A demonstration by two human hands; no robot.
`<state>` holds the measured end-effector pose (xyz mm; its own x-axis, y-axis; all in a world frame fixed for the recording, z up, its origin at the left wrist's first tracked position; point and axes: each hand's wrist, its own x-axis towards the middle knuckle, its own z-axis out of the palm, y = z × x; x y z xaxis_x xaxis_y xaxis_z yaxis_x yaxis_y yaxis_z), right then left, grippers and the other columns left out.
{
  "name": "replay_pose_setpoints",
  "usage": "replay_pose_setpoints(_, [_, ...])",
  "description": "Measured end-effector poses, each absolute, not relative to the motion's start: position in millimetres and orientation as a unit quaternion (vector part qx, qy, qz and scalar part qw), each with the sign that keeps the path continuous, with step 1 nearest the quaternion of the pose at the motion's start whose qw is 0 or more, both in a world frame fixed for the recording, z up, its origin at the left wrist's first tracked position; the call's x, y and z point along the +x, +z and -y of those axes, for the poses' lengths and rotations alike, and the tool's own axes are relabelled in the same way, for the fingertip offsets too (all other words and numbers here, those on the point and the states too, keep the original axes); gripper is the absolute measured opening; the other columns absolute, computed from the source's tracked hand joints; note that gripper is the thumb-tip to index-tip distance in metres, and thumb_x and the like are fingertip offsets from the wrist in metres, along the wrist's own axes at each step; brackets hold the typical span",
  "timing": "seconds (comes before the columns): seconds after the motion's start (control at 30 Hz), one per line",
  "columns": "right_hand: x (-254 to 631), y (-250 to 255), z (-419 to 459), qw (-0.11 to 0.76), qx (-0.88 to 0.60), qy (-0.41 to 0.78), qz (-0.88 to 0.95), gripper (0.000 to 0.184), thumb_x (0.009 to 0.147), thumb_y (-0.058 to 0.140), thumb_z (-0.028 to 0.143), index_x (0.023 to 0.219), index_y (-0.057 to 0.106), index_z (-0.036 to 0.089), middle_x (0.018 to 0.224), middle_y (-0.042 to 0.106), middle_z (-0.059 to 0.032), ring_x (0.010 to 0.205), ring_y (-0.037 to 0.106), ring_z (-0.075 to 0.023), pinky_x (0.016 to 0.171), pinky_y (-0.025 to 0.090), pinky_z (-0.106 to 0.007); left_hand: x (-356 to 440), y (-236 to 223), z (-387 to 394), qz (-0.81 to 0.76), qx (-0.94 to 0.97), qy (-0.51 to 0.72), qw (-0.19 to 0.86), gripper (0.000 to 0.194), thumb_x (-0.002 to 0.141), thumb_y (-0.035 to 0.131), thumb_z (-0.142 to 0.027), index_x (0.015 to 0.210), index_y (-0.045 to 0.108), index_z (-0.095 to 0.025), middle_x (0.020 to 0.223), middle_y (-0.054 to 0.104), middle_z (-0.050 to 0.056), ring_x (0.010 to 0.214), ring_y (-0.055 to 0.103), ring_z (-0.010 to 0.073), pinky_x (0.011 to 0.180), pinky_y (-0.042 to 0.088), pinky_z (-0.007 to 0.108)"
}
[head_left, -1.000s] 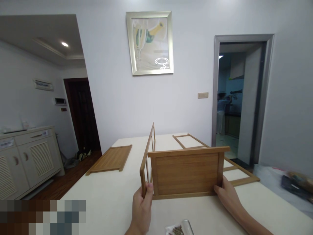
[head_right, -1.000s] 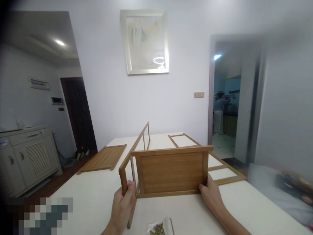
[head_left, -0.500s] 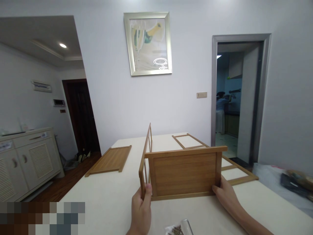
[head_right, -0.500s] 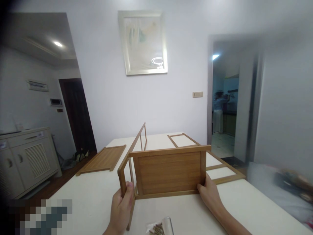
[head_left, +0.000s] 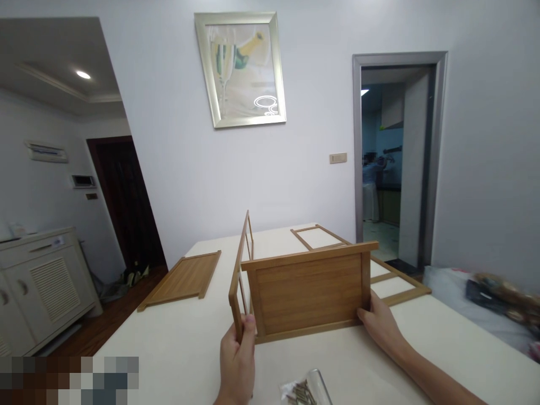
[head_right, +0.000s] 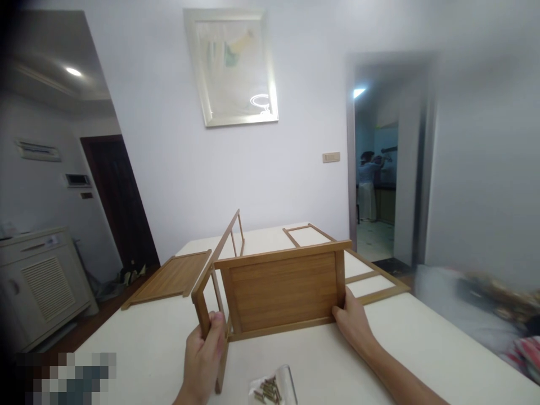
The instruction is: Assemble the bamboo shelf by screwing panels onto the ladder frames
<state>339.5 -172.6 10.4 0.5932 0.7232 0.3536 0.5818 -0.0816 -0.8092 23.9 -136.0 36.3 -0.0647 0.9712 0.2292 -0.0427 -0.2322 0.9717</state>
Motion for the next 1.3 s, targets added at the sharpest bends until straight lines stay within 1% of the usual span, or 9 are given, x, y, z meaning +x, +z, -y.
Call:
replay_pose_setpoints(0.23, [335.1,12.7,173.5,0.508,-0.727,0.078,0.455,0.060,0.053,0.041,0.021,0.111,0.055,0.014,0.108,0.066,-0.0099,0.103,0.058,-0.0276,0.088,0.044,-0.034,21.7,37.2,132.5,-0.438,0.539,0.576,0.431,0.054,0.066,0.061,-0.070,0.056,0.042,-0.021,0.048,0.037,-0.005,0.046,0.035,0.0101,0.042,0.030,0.023])
replay_pose_setpoints(0.47, [333.2,11.8,175.7,0.512,-0.723,0.075,0.458,0.061,0.053,0.042,0.019,0.113,0.054,0.015,0.107,0.066,-0.0085,0.105,0.057,-0.0279,0.090,0.043,-0.036,17.8,36.6,132.0,-0.416,0.561,0.563,0.442,0.051,0.069,0.063,-0.065,0.058,0.040,-0.021,0.048,0.035,-0.007,0.044,0.033,0.0083,0.040,0.029,0.021])
replay_pose_setpoints(0.6, [334.5,9.0,174.7,0.539,-0.696,0.086,0.467,0.063,0.053,0.043,0.020,0.115,0.054,0.016,0.110,0.065,-0.0079,0.109,0.055,-0.0284,0.094,0.041,-0.037,16.1,35.8,129.2,-0.411,0.553,0.562,0.457,0.050,0.075,0.060,-0.061,0.056,0.038,-0.020,0.046,0.034,-0.007,0.042,0.031,0.0077,0.039,0.026,0.021])
replay_pose_setpoints(0.77, [334.5,9.8,174.5,0.582,-0.648,0.128,0.474,0.057,0.059,0.044,0.023,0.115,0.054,0.018,0.114,0.064,-0.0067,0.108,0.055,-0.0279,0.093,0.041,-0.038,10.0,38.3,116.5,-0.382,0.514,0.615,0.459,0.049,0.082,0.054,-0.055,0.052,0.035,-0.021,0.043,0.032,-0.007,0.038,0.031,0.0073,0.037,0.024,0.021])
replay_pose_setpoints(0.9, [332.6,14.9,176.5,0.589,-0.645,0.136,0.469,0.036,0.067,0.044,0.030,0.098,0.058,0.019,0.103,0.066,-0.0056,0.100,0.056,-0.0272,0.086,0.042,-0.036,4.4,38.0,103.0,-0.368,0.464,0.650,0.475,0.045,0.083,0.054,-0.051,0.054,0.037,-0.021,0.043,0.034,-0.007,0.036,0.031,0.0072,0.036,0.025,0.021])
replay_pose_setpoints(1.0, [332.9,16.4,177.8,0.583,-0.673,0.119,0.439,0.025,0.075,0.044,0.043,0.083,0.055,0.021,0.088,0.067,-0.0043,0.086,0.058,-0.0253,0.076,0.043,-0.034,3.2,36.6,96.1,-0.357,0.425,0.666,0.499,0.044,0.082,0.057,-0.050,0.055,0.038,-0.021,0.042,0.033,-0.008,0.036,0.030,0.0070,0.036,0.025,0.021])
replay_pose_setpoints(1.1, [338.0,15.0,177.9,0.563,-0.721,0.084,0.396,0.035,0.078,0.042,0.057,0.075,0.050,0.023,0.075,0.063,-0.0026,0.074,0.056,-0.0230,0.067,0.041,-0.032,3.0,35.7,91.7,-0.350,0.382,0.679,0.520,0.046,0.081,0.058,-0.051,0.055,0.036,-0.021,0.042,0.031,-0.008,0.035,0.030,0.0068,0.036,0.025,0.021])
replay_pose_setpoints(1.2, [350.3,13.5,177.3,0.542,-0.758,0.053,0.360,0.042,0.079,0.039,0.064,0.077,0.050,0.023,0.076,0.063,-0.0034,0.072,0.055,-0.0226,0.064,0.039,-0.032,1.0,34.2,87.5,-0.348,0.334,0.686,0.545,0.047,0.081,0.060,-0.051,0.055,0.034,-0.021,0.042,0.031,-0.009,0.036,0.031,0.0071,0.037,0.027,0.021])
replay_pose_setpoints(1.3, [369.8,12.9,177.0,0.545,-0.775,0.040,0.317,0.047,0.079,0.037,0.066,0.077,0.053,0.021,0.079,0.065,-0.0067,0.074,0.057,-0.0241,0.064,0.039,-0.032,-2.3,30.0,81.5,-0.348,0.284,0.683,0.577,0.047,0.081,0.060,-0.051,0.056,0.033,-0.021,0.042,0.031,-0.009,0.037,0.033,0.0077,0.038,0.031,0.022])
